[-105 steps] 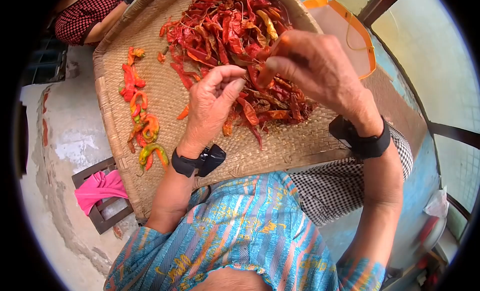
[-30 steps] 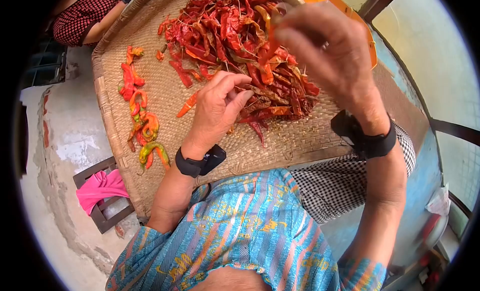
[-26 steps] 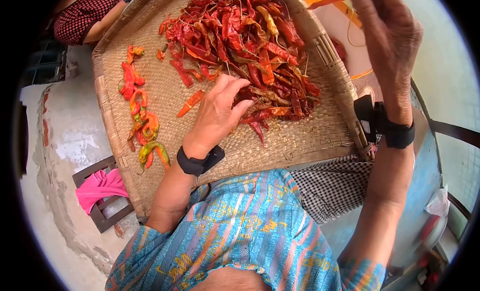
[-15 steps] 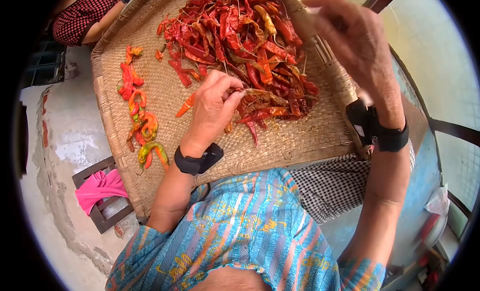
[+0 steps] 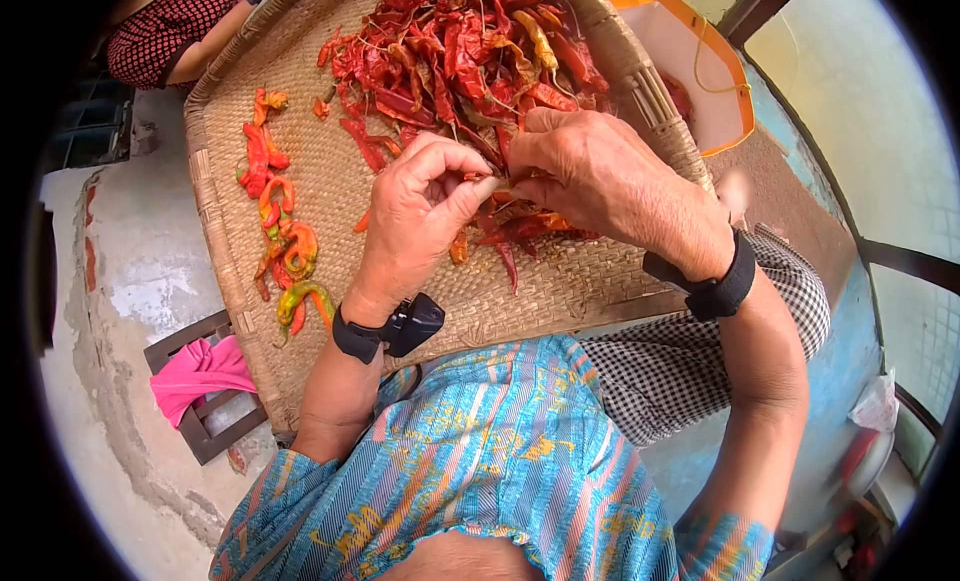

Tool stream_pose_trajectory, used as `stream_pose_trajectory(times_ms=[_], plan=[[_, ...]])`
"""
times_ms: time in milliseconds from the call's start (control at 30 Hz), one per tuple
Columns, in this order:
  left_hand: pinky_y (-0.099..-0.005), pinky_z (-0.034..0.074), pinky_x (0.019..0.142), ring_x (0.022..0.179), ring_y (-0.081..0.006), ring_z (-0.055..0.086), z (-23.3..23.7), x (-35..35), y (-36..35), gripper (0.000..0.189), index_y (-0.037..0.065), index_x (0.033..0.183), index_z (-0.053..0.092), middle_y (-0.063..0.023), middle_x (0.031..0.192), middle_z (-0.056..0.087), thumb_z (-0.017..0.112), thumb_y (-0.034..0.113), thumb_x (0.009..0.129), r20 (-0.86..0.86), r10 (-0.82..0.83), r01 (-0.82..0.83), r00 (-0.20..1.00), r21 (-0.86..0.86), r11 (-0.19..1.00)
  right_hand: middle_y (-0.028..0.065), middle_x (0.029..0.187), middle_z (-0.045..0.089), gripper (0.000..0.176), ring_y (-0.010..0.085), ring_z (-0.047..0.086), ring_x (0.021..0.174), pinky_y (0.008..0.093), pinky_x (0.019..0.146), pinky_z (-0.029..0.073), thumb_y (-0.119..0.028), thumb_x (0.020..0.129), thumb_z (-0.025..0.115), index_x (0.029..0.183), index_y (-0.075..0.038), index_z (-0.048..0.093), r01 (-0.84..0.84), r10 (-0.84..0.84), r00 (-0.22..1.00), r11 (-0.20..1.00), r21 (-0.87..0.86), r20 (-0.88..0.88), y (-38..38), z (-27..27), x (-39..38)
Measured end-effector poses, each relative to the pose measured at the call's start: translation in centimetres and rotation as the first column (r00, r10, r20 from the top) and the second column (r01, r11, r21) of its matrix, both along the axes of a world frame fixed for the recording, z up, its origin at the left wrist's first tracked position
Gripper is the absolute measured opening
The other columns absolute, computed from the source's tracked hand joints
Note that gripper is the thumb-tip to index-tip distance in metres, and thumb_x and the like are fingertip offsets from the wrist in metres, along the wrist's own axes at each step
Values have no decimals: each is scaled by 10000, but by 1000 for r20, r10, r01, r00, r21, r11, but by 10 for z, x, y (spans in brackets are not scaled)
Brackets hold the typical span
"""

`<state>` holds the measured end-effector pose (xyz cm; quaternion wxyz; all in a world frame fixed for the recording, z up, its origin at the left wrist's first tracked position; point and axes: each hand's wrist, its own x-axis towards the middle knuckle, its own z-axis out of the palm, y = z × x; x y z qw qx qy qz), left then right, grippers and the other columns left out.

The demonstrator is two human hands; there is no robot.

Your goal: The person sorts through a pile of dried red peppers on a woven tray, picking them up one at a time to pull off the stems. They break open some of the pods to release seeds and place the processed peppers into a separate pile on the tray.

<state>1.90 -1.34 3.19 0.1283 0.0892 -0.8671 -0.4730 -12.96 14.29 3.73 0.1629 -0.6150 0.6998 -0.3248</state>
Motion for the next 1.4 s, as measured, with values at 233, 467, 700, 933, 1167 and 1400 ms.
stream_pose_trajectory(times_ms=[233,467,700,933,1167,1400], plan=[[-209,521,696,762,-60,606,-4,-6,-3,112,37,1037,623,3,920,630,655,97,947,-36,131,-97,991,488,867,51,683,552,132,106,516,632,272,583,443,-101,902,674,931,14,615,256,-241,839,966,36,488,8,20,-9],[-218,521,671,725,-59,614,-4,-29,13,116,17,995,634,-6,851,655,675,102,927,-162,90,5,983,510,860,88,694,630,162,154,587,617,304,573,482,-112,880,705,971,11,653,172,-155,954,984,-44,258,2,9,-2],[-318,551,669,803,-195,615,-29,-19,-5,172,45,1001,650,-50,852,555,675,1,837,-165,-157,79,974,-402,912,-14,804,655,245,27,509,639,192,540,401,-269,950,670,1079,-62,701,538,-404,822,781,-317,400,38,14,-73],[-393,525,673,825,-271,615,-50,-20,0,183,46,960,675,-94,867,531,700,-22,792,-98,-144,62,985,-575,816,28,890,714,399,95,640,763,249,661,518,-357,960,636,1258,-91,649,775,-815,531,578,-256,-232,69,-4,-128],[-298,536,675,766,-152,613,-22,-9,2,73,29,936,636,-46,923,561,678,63,887,-98,37,-41,995,-44,998,18,917,685,348,92,616,848,271,731,521,-296,955,653,1223,-75,660,560,-559,826,804,-199,66,41,19,-71],[-215,479,682,748,-52,569,3,-3,12,107,25,970,629,10,872,608,676,110,923,-106,81,-9,991,551,834,126,905,637,330,278,647,786,380,665,514,-72,795,746,1113,-44,664,97,-98,995,980,-172,3,4,20,-8]])
